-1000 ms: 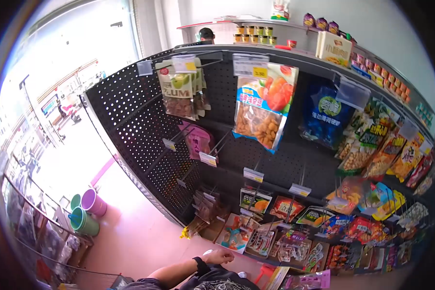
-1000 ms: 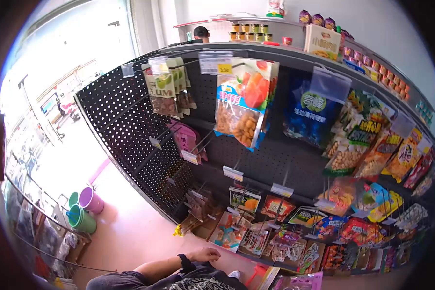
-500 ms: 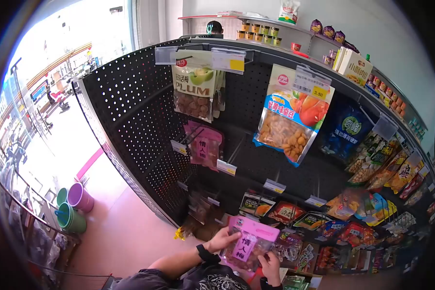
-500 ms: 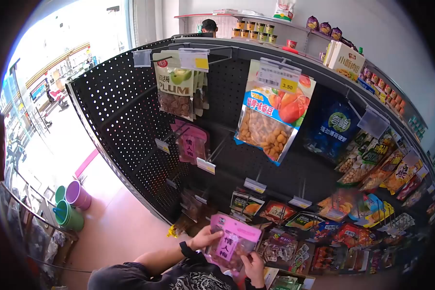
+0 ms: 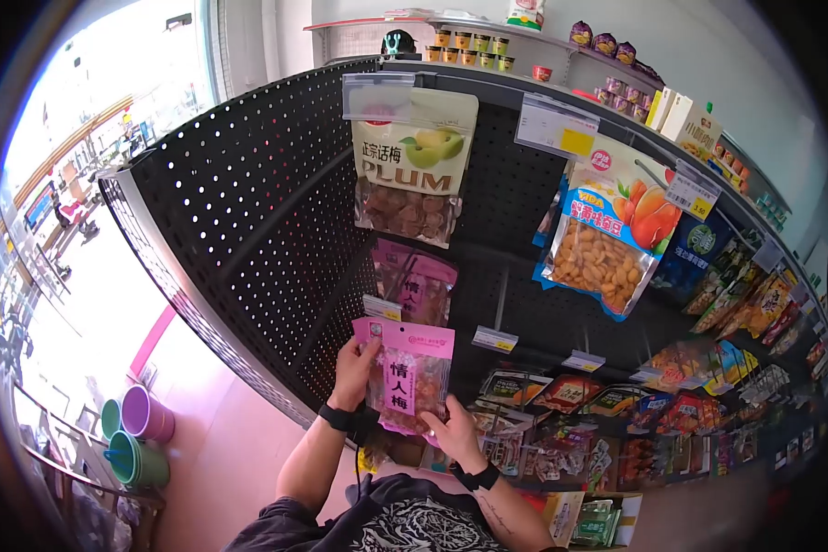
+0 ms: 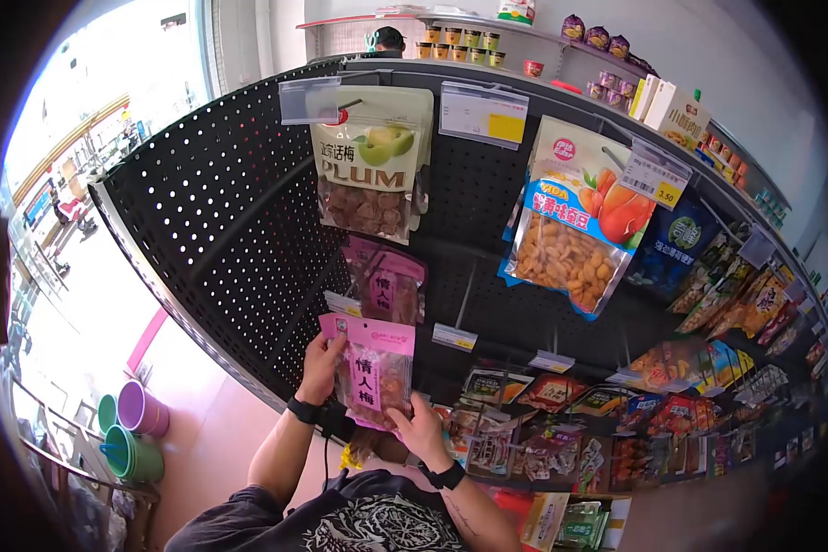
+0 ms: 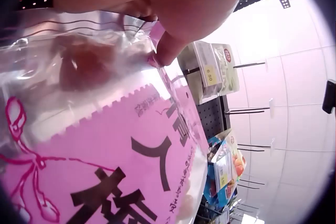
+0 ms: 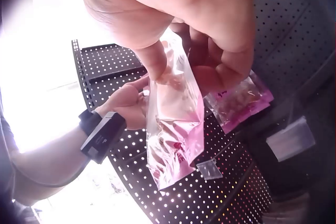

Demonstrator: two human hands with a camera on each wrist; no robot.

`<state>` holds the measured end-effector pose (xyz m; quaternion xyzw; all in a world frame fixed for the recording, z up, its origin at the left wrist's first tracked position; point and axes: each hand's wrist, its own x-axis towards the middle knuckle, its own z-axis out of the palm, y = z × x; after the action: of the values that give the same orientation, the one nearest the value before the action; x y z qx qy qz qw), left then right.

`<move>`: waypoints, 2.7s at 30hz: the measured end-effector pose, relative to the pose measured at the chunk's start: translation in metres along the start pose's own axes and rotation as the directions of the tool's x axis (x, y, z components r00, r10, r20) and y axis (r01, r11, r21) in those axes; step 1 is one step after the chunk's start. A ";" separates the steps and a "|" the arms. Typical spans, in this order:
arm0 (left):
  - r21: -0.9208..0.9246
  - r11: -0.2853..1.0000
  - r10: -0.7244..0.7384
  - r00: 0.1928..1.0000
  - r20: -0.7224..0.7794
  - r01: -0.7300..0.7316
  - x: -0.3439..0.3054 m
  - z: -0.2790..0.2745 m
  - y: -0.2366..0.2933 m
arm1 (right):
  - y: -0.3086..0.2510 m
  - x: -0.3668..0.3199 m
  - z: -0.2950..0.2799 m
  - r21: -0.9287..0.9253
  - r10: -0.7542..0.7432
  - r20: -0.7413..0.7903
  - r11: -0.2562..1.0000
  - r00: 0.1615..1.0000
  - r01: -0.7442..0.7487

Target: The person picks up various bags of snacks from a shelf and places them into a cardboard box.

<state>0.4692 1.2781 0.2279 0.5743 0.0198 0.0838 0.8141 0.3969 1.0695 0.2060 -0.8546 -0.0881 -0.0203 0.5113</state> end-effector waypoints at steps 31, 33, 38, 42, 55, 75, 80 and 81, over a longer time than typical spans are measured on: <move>-0.079 0.984 0.153 0.983 -0.105 -0.162 0.051 0.012 -0.002 | -0.010 0.042 0.005 0.210 -0.011 -0.161 0.977 0.987 0.045; -0.050 0.984 0.164 0.974 -0.159 -0.174 0.051 0.005 -0.010 | -0.012 0.040 0.008 0.226 -0.006 -0.137 0.973 0.991 0.037; -0.090 0.982 0.147 0.975 -0.169 -0.164 0.051 0.003 -0.004 | -0.017 0.046 0.009 0.185 -0.065 -0.148 0.978 0.987 0.092; -0.112 0.980 0.144 0.978 -0.154 -0.162 0.054 0.002 -0.008 | -0.024 0.045 0.005 0.234 -0.055 -0.157 0.968 0.986 0.091; -0.124 0.975 0.163 0.974 -0.156 -0.183 0.051 0.004 -0.006 | -0.024 0.042 0.003 0.206 -0.072 -0.197 0.972 0.978 0.113; -0.136 0.980 0.125 0.981 -0.147 -0.145 0.044 0.013 -0.004 | -0.019 0.035 0.007 0.154 -0.044 -0.211 0.985 0.976 0.078; -0.119 0.981 0.138 0.981 -0.137 -0.154 0.052 -0.001 -0.012 | -0.030 0.038 0.006 0.166 -0.066 -0.213 0.981 0.975 0.103; -0.145 0.975 0.148 0.979 -0.140 -0.168 0.053 -0.001 -0.010 | -0.032 0.040 0.007 0.168 -0.068 -0.213 0.980 0.975 0.105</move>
<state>0.5220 1.2841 0.2212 0.5020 0.0195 0.1863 0.8443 0.4302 1.0954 0.2355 -0.7940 -0.0733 -0.1233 0.5907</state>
